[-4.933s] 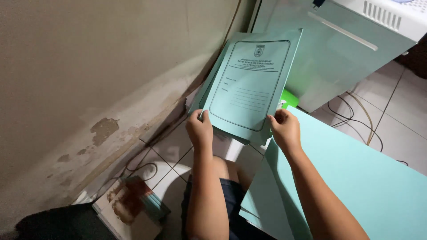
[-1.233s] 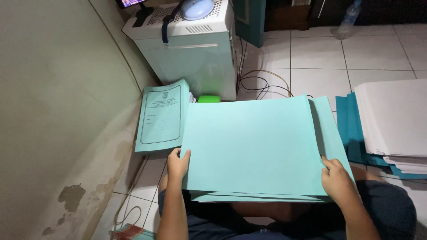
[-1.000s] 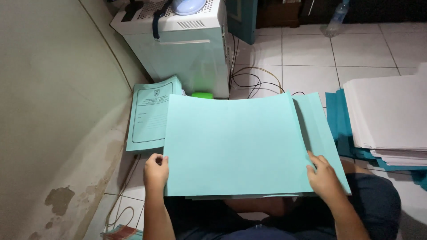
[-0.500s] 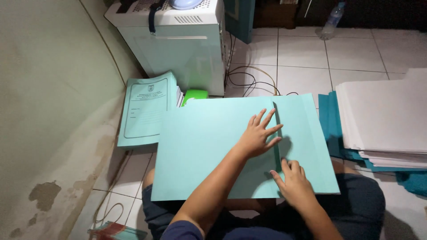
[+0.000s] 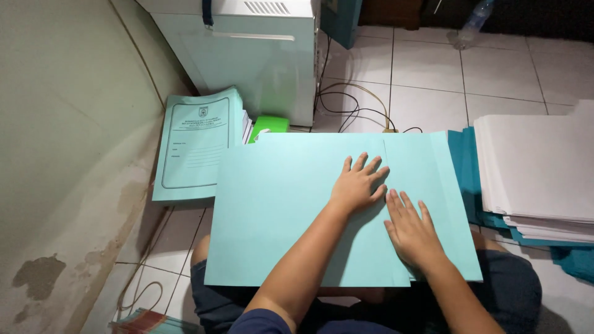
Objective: The person sits on the floor and folds light blue papers in half by hand. They repeatedly pick up a paper, fold it, press the crease, and place it on a stack to their left.
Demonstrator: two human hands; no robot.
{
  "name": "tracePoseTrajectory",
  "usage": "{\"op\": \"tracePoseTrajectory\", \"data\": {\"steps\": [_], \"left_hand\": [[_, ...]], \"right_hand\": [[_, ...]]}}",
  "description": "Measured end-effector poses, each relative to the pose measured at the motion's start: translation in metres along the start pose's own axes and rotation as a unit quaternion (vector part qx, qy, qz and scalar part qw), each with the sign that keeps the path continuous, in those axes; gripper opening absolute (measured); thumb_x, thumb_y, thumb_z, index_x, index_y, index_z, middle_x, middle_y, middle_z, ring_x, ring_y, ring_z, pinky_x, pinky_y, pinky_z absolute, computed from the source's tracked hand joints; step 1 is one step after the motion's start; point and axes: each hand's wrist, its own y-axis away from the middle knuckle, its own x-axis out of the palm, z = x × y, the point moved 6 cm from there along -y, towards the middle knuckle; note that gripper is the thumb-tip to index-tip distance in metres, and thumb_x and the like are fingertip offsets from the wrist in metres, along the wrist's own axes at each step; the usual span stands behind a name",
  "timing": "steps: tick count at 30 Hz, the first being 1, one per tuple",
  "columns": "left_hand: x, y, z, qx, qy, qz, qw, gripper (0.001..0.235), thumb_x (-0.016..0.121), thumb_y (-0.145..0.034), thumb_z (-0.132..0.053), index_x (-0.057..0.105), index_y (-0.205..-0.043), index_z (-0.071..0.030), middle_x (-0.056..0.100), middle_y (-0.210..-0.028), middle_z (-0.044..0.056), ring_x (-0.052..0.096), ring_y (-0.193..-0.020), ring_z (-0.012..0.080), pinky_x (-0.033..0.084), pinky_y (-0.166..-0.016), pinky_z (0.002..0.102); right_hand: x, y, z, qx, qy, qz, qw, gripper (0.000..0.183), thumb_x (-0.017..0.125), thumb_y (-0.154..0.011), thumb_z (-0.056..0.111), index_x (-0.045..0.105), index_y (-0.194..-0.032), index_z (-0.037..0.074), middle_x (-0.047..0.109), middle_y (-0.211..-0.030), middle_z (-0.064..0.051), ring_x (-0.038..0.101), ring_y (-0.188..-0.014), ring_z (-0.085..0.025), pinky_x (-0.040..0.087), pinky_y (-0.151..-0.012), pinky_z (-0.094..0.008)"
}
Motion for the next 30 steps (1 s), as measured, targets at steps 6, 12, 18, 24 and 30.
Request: {"op": "tracePoseTrajectory", "data": {"steps": [6,12,18,24,30], "left_hand": [[0.009,-0.006,0.008,-0.046,0.016,0.022,0.999,0.060,0.032,-0.104,-0.046,0.041,-0.159,-0.027,0.039,-0.167,0.004,0.031,-0.157,0.0298,0.019,-0.126,0.061],[-0.008,0.001,0.007,-0.067,0.046,0.005,0.997,0.064,0.032,-0.103,-0.043,0.042,-0.160,-0.016,0.040,-0.167,0.008,0.031,-0.158,0.0280,0.016,-0.127,0.057],[-0.010,0.002,0.009,-0.064,0.059,0.006,0.996,0.063,0.032,-0.104,-0.040,0.042,-0.159,-0.011,0.040,-0.166,0.011,0.029,-0.158,0.0293,0.013,-0.128,0.058],[-0.005,-0.002,0.010,-0.067,0.071,0.005,0.995,0.063,0.032,-0.104,-0.039,0.040,-0.159,-0.009,0.039,-0.167,0.010,0.029,-0.158,0.0298,0.014,-0.129,0.058],[-0.001,-0.009,0.013,-0.093,0.063,-0.011,0.994,0.062,0.033,-0.104,-0.038,0.041,-0.159,-0.011,0.039,-0.167,0.009,0.029,-0.158,0.0292,0.015,-0.129,0.057]], "right_hand": [[-0.005,-0.007,0.007,0.002,-0.004,-0.040,0.999,0.062,0.021,-0.111,0.041,0.019,-0.166,0.012,0.024,-0.172,-0.010,0.022,-0.157,-0.026,0.012,-0.128,-0.049],[0.040,0.056,0.007,-0.005,0.023,-0.021,0.999,0.065,0.018,-0.109,0.046,0.013,-0.166,0.015,0.015,-0.173,-0.005,0.016,-0.157,-0.023,0.009,-0.127,-0.045],[0.029,0.014,-0.007,-0.004,0.001,-0.034,0.999,0.064,0.022,-0.109,0.043,0.013,-0.167,0.017,0.018,-0.173,-0.004,0.018,-0.157,-0.024,0.009,-0.128,-0.045],[0.012,-0.115,-0.039,0.028,-0.062,-0.014,0.998,0.063,0.021,-0.110,0.045,0.014,-0.168,0.022,0.016,-0.174,0.000,0.014,-0.160,-0.020,0.007,-0.130,-0.045],[0.012,-0.176,-0.054,0.019,-0.069,-0.030,0.997,0.063,0.021,-0.109,0.044,0.016,-0.168,0.023,0.015,-0.175,0.001,0.013,-0.160,-0.019,0.006,-0.131,-0.044]]}}
